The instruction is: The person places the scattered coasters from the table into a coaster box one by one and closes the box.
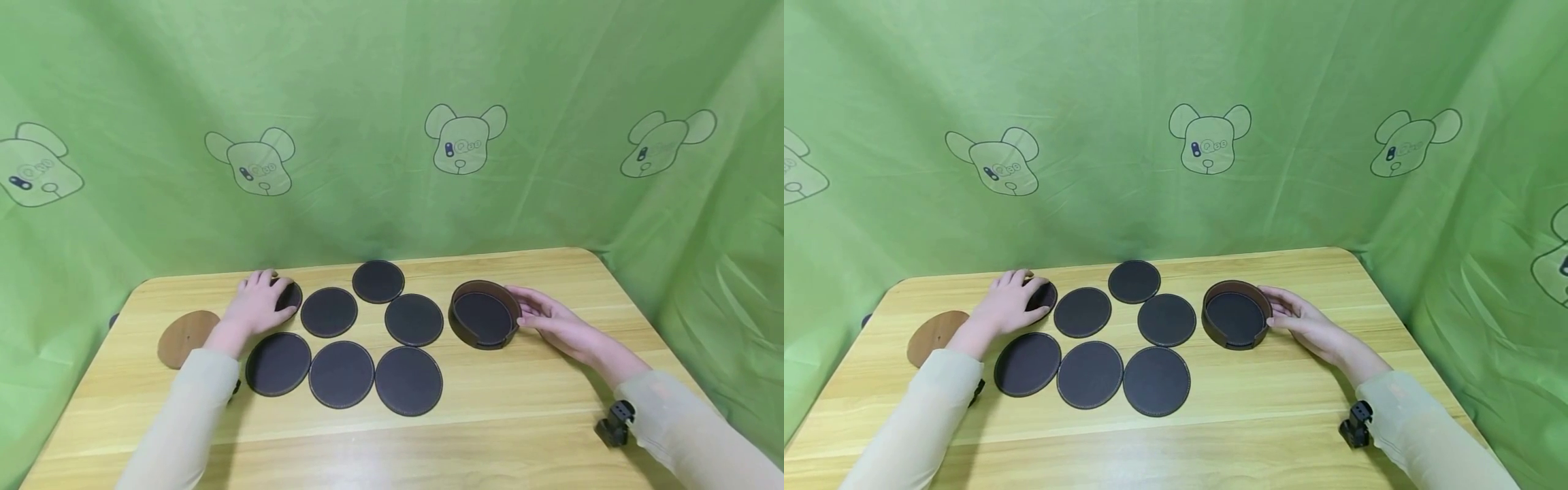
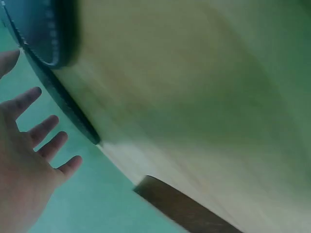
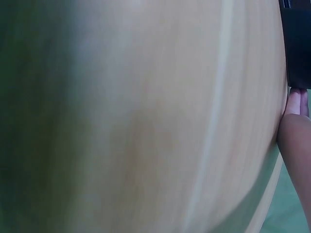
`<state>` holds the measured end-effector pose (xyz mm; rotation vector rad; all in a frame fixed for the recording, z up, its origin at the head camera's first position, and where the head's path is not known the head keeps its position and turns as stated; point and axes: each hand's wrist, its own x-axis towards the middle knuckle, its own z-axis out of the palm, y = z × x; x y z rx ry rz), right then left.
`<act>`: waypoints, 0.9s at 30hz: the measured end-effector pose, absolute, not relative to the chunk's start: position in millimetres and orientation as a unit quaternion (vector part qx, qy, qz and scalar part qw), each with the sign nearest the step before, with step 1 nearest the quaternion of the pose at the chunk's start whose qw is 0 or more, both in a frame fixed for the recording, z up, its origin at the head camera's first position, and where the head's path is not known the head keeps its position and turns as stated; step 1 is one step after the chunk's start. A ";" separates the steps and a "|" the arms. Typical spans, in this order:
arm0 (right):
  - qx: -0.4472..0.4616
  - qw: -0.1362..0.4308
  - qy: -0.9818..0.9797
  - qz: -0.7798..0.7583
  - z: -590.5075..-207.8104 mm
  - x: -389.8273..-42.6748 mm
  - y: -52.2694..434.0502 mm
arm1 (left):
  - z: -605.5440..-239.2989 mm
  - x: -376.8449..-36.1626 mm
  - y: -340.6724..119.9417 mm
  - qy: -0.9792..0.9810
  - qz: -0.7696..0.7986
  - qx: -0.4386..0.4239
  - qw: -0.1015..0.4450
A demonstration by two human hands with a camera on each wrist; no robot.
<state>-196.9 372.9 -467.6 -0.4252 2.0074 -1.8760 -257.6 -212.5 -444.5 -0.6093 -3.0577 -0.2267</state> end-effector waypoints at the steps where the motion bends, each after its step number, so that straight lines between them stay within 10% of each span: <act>1: -0.150 0.181 0.711 -0.663 -467.6 -197.0 372.8 | -445.3 -257.5 -214.0 -0.979 -0.074 -0.192 0.005; 27: -0.151 0.178 0.712 -0.663 -467.5 -196.1 372.4 | -453.1 -263.6 -223.0 -0.979 -0.110 -0.173 -0.022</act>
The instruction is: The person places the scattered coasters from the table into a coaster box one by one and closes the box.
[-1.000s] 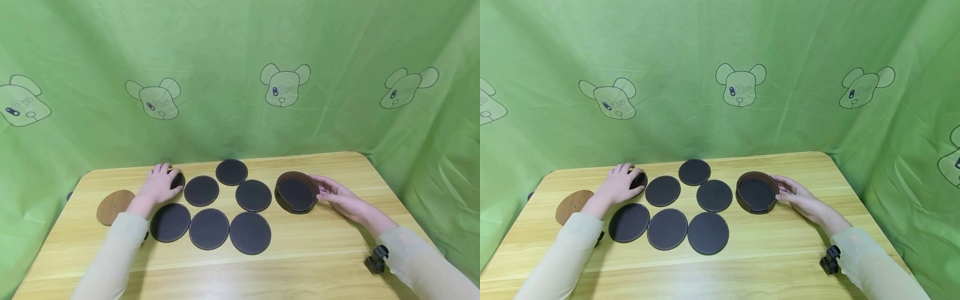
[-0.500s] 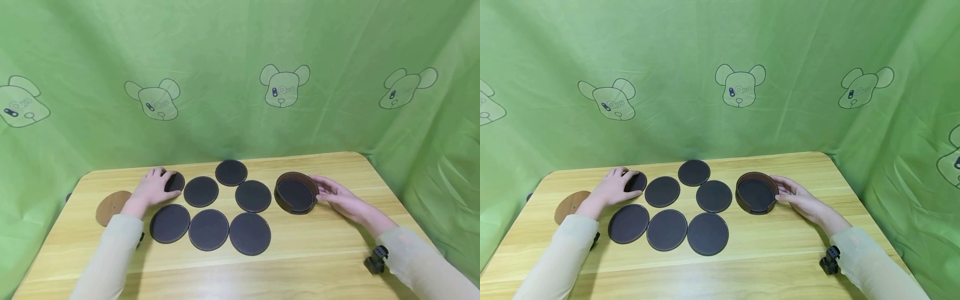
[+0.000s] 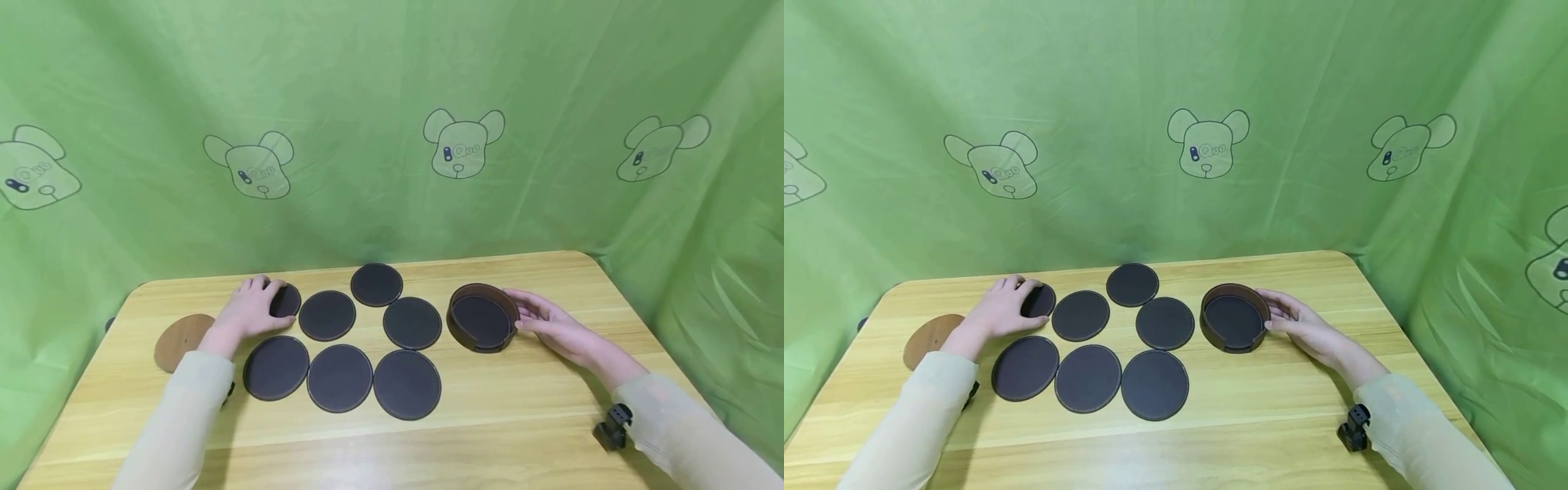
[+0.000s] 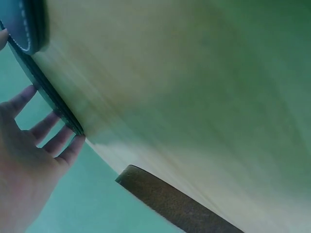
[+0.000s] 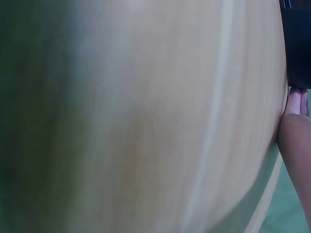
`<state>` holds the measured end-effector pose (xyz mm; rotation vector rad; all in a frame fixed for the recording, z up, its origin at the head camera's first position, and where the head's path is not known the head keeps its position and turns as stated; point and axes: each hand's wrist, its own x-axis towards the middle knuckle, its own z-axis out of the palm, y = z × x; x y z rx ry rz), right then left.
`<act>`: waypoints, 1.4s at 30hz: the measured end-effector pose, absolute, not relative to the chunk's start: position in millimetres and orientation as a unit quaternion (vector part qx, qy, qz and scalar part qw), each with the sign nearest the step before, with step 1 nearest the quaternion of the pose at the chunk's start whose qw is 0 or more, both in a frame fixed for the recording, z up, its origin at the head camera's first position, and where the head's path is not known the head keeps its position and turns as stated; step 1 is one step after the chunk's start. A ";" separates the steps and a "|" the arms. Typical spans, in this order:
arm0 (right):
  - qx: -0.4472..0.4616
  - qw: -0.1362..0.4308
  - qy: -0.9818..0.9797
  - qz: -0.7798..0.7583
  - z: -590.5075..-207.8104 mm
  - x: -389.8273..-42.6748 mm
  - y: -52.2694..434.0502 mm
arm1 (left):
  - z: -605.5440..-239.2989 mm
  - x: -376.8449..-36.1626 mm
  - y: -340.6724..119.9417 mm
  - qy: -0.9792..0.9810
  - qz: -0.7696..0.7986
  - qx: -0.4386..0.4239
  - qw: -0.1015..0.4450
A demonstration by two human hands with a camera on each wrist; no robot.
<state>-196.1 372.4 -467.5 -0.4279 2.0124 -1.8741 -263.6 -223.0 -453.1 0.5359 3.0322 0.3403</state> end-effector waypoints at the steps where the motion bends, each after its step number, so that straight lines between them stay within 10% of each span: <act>1: -0.152 0.178 0.710 -0.664 -467.5 -196.1 372.0 | -453.6 -264.1 -222.9 0.978 0.112 0.172 0.021; 42: -0.164 0.179 0.703 -0.669 -466.8 -195.9 371.4 | -448.0 -262.4 -208.5 0.976 0.068 0.198 -0.060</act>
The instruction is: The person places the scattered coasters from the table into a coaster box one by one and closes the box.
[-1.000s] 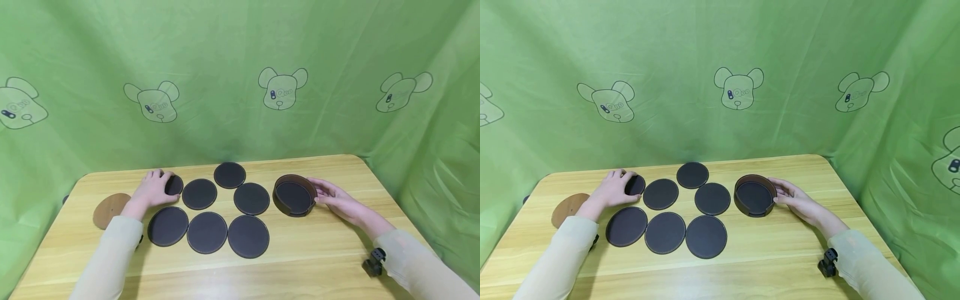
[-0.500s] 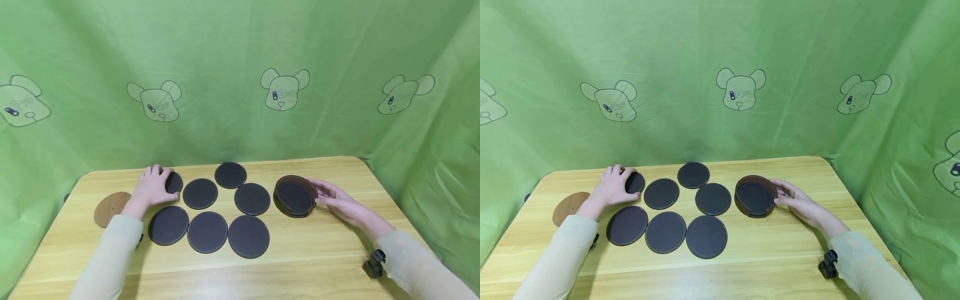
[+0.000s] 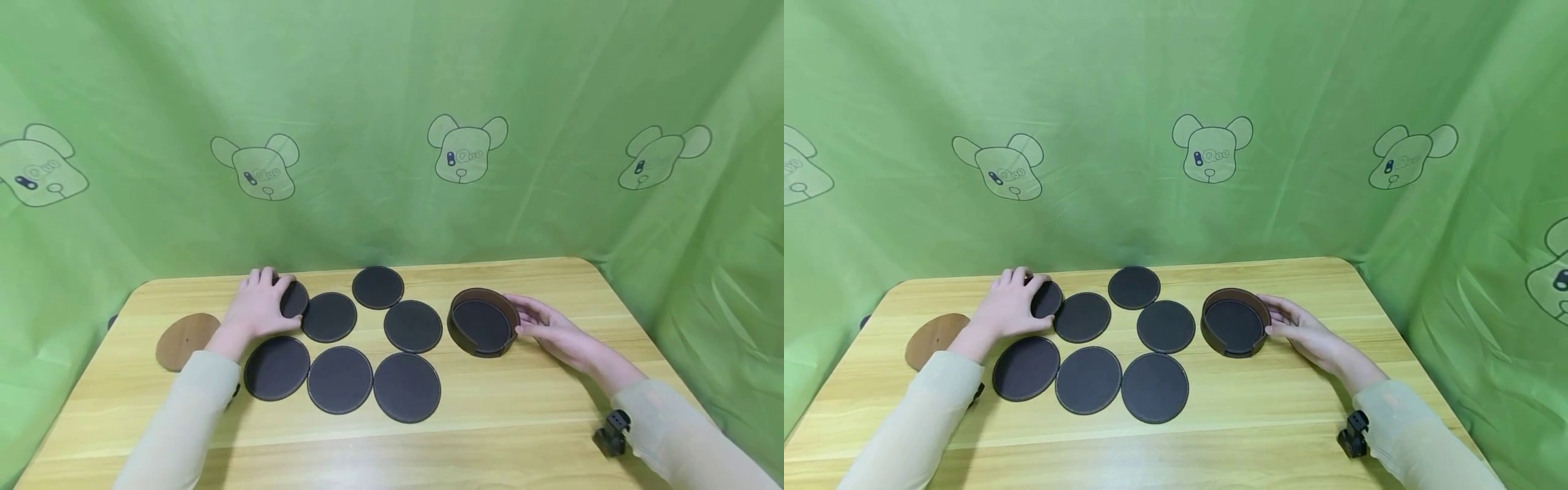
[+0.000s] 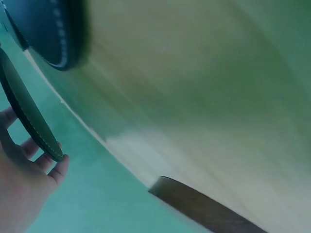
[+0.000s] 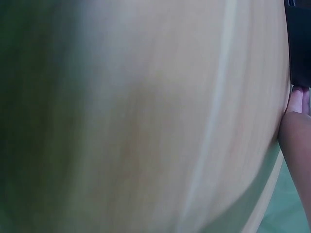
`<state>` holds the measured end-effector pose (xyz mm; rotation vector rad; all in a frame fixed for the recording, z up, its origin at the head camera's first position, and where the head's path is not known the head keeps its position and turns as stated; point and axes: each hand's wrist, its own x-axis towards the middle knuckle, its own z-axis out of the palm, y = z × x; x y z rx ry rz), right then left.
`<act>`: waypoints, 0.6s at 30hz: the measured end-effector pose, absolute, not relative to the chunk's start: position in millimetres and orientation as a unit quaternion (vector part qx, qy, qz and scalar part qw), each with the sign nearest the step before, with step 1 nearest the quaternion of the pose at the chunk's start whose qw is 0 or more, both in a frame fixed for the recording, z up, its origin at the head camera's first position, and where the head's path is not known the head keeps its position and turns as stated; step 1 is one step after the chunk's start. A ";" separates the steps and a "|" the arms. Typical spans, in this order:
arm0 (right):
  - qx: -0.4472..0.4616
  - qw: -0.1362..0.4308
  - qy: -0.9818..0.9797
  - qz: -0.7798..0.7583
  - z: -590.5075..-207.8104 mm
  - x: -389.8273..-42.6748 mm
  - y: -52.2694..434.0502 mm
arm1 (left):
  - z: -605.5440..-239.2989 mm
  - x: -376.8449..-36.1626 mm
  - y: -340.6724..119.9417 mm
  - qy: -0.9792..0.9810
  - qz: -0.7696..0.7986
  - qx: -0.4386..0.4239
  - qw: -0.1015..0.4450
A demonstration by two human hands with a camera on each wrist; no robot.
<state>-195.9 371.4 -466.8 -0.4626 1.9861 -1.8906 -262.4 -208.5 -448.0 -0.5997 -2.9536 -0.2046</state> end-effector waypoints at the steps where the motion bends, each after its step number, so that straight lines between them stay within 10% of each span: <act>1: -0.163 0.179 0.703 -0.669 -467.2 -195.6 371.6 | -447.6 -262.3 -206.3 -0.975 -0.065 -0.202 0.062; 18: -0.155 0.178 0.714 -0.659 -465.6 -195.1 370.7 | -430.7 -255.7 -152.7 -0.952 -0.022 -0.289 0.095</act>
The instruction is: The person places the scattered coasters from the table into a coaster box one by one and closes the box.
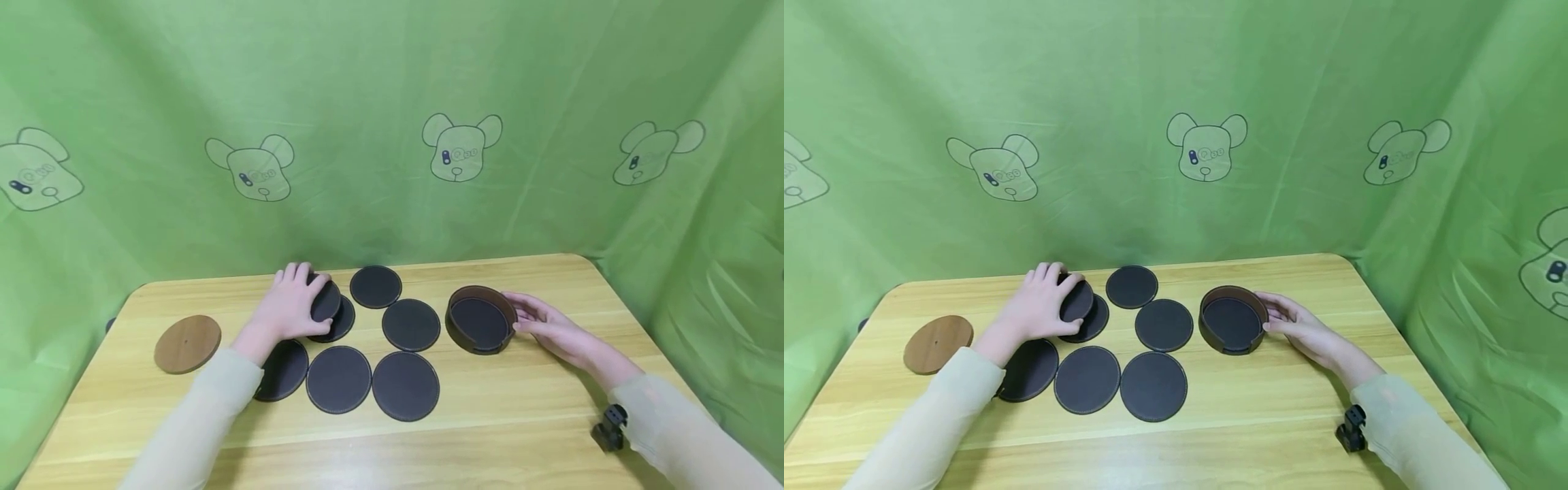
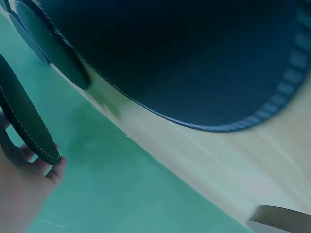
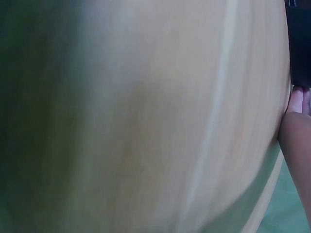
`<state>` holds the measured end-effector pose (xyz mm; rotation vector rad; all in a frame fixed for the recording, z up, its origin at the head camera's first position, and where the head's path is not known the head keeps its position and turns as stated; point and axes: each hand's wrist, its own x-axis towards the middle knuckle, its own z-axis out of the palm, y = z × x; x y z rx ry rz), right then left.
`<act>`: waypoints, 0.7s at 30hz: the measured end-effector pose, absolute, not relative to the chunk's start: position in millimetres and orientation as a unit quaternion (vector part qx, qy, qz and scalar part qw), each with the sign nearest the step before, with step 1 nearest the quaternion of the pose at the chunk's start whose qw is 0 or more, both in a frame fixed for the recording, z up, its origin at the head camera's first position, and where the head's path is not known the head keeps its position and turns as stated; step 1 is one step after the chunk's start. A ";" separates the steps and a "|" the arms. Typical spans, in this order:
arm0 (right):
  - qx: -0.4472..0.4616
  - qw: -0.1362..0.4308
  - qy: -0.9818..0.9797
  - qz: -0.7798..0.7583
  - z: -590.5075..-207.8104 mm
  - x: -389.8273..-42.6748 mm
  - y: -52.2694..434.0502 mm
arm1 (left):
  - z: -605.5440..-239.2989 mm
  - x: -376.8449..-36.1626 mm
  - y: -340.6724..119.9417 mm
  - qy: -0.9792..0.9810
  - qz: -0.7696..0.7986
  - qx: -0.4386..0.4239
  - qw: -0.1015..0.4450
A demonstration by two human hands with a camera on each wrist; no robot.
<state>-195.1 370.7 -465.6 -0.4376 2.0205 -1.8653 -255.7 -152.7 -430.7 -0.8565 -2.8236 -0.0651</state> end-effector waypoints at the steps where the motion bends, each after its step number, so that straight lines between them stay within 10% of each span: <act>1: -0.155 0.178 0.714 -0.659 -465.8 -195.5 370.8 | -429.9 -255.1 -149.2 -0.951 -0.021 -0.294 0.097; 21: -0.153 0.175 0.714 -0.660 -467.2 -195.8 372.2 | -419.9 -244.4 -68.7 -0.911 -0.024 -0.394 0.119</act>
